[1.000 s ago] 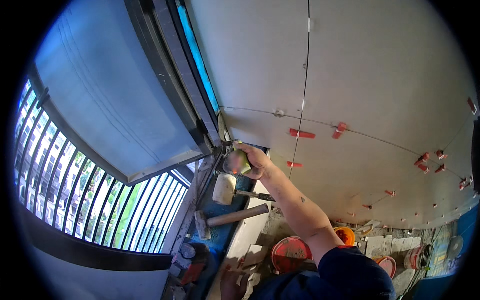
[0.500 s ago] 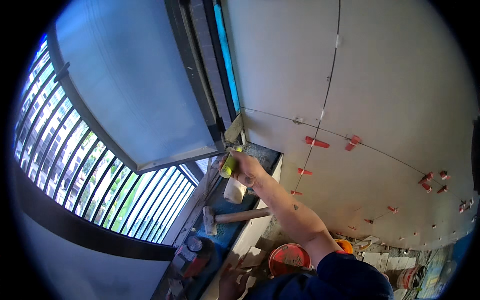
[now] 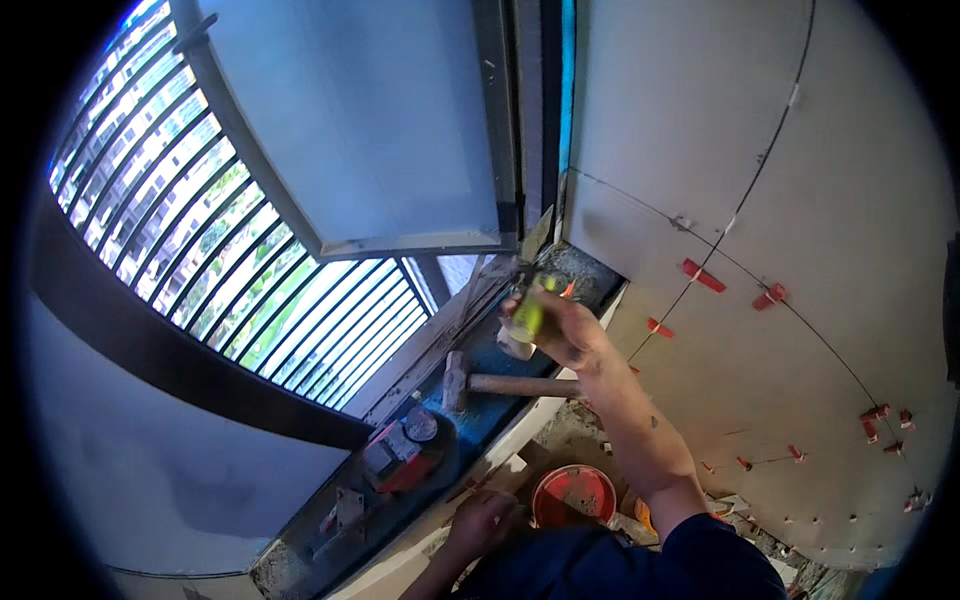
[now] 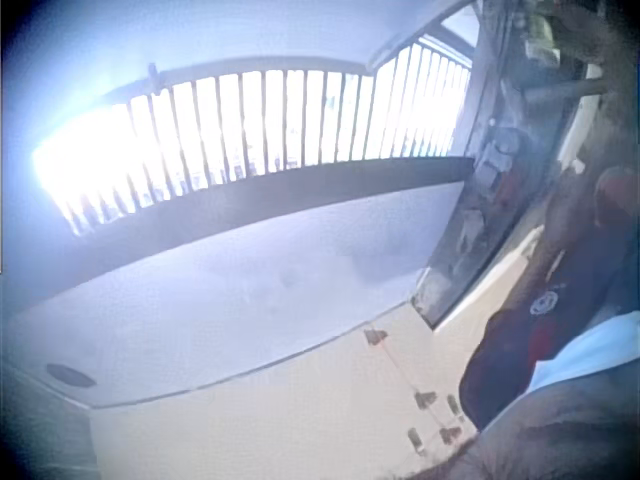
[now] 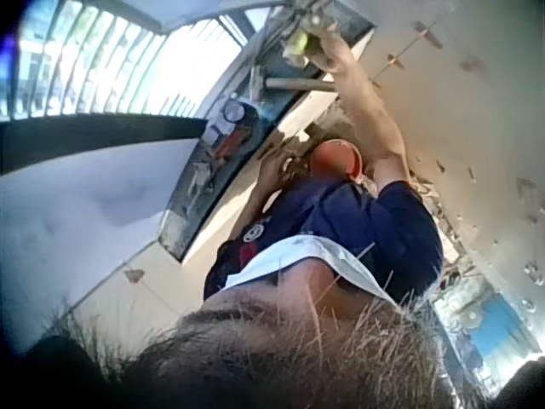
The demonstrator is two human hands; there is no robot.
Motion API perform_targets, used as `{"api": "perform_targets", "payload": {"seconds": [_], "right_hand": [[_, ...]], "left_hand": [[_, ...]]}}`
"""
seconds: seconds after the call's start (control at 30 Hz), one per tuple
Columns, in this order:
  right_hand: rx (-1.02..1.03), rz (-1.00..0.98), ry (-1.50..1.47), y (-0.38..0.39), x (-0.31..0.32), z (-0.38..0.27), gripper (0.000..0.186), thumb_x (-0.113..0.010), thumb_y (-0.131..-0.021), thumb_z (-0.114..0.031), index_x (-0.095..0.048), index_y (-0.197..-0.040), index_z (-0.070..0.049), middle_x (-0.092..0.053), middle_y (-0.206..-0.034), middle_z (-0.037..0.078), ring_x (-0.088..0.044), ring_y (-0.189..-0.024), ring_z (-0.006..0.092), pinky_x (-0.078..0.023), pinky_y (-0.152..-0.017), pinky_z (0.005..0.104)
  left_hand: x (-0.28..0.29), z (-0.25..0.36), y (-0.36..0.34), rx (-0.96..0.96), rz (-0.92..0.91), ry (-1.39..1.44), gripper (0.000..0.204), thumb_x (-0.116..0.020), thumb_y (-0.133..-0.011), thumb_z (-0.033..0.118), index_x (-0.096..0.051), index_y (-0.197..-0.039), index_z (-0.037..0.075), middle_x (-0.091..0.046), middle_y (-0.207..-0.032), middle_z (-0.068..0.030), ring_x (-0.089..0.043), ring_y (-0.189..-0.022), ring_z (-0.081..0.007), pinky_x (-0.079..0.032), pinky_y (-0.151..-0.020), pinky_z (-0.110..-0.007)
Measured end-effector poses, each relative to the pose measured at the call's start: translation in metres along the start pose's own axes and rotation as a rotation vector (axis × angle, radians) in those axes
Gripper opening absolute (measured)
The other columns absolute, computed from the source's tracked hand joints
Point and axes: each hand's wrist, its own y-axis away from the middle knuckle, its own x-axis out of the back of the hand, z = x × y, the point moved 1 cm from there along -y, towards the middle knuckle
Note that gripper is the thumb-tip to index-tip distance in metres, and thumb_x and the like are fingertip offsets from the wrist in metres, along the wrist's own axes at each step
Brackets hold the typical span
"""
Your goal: The person installs a large wall tile by applying adhesive to a board, lifting the tile into place with a suction tool, tapping it with a mallet, and inserting plastic spacers.
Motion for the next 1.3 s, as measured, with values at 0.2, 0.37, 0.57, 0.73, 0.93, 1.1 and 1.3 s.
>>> {"api": "perform_targets", "payload": {"seconds": [0.2,0.37,0.57,0.73,0.93,1.1,1.3], "right_hand": [[0.175,0.152,0.504,0.13,-0.022,-0.012,0.038,-0.071,-0.084,-0.019,-0.051,-0.11,-0.001,-0.061,-0.092,0.012,-0.062,-0.081,0.0224,-0.05,-0.075,0.0363],[0.334,0.525,0.932,0.235,0.004,-0.003,0.023,-0.072,-0.077,-0.008,-0.054,-0.089,-0.002,-0.056,-0.072,0.006,-0.056,-0.062,0.0143,-0.045,-0.054,0.0285],[0.196,0.957,0.906,0.33,0.03,0.046,0.02,-0.071,-0.079,-0.009,-0.057,-0.092,-0.004,-0.056,-0.067,0.001,-0.051,-0.056,0.0088,-0.041,-0.05,0.0264],[-0.115,1.51,0.835,0.417,0.077,0.113,0.033,-0.074,-0.079,-0.015,-0.059,-0.106,-0.004,-0.06,-0.072,0.0,-0.057,-0.063,0.0132,-0.047,-0.058,0.03],[-0.219,1.721,1.256,0.584,0.144,0.259,0.042,-0.075,-0.07,-0.024,-0.061,-0.101,0.001,-0.068,-0.088,0.019,-0.068,-0.078,0.0298,-0.052,-0.066,0.0385],[-0.476,1.971,0.321,0.627,0.14,0.332,0.027,-0.073,-0.075,-0.027,-0.063,-0.077,-0.001,-0.061,-0.064,0.009,-0.058,-0.052,0.0174,-0.047,-0.049,0.0371],[0.06,1.936,-0.361,0.643,0.132,0.36,0.026,-0.069,-0.085,-0.025,-0.058,-0.067,-0.009,-0.054,-0.058,0.004,-0.052,-0.047,0.0185,-0.041,-0.044,0.0333]], "left_hand": [[0.015,0.042,-0.047,0.059,0.126,0.397,0.016,-0.067,-0.086,0.016,-0.066,-0.087,0.0,-0.065,-0.079,-0.0136,-0.064,-0.071,-0.0251,-0.05,-0.066,-0.034],[-0.001,0.092,-0.17,-0.098,0.435,0.727,0.03,-0.064,-0.092,0.024,-0.056,-0.076,0.0,-0.051,-0.063,-0.0063,-0.045,-0.059,-0.0113,-0.038,-0.056,-0.028],[0.028,0.106,-0.374,0.018,0.514,1.147,0.039,-0.056,-0.095,0.039,-0.052,-0.078,0.004,-0.053,-0.064,-0.0032,-0.051,-0.054,-0.0118,-0.038,-0.048,-0.025],[0.024,0.082,-0.478,0.261,0.288,1.12,0.05,-0.049,-0.094,0.054,-0.047,-0.075,0.008,-0.052,-0.058,-0.0073,-0.046,-0.04,-0.0167,-0.034,-0.035,-0.028],[0.005,0.031,-0.543,0.06,0.278,1.015,0.008,-0.048,-0.093,0.017,-0.05,-0.09,0.01,-0.054,-0.08,-0.0045,-0.056,-0.073,-0.0192,-0.049,-0.063,-0.034],[0.066,-0.007,-0.571,0.087,0.406,0.921,0.015,-0.042,-0.094,0.017,-0.047,-0.084,0.007,-0.05,-0.075,-0.006,-0.051,-0.067,-0.0206,-0.042,-0.067,-0.032],[0.06,0.002,-0.551,0.023,0.493,1.085,0.022,-0.051,-0.096,0.024,-0.052,-0.095,0.002,-0.056,-0.087,-0.0077,-0.058,-0.083,-0.0203,-0.044,-0.077,-0.033]]}}
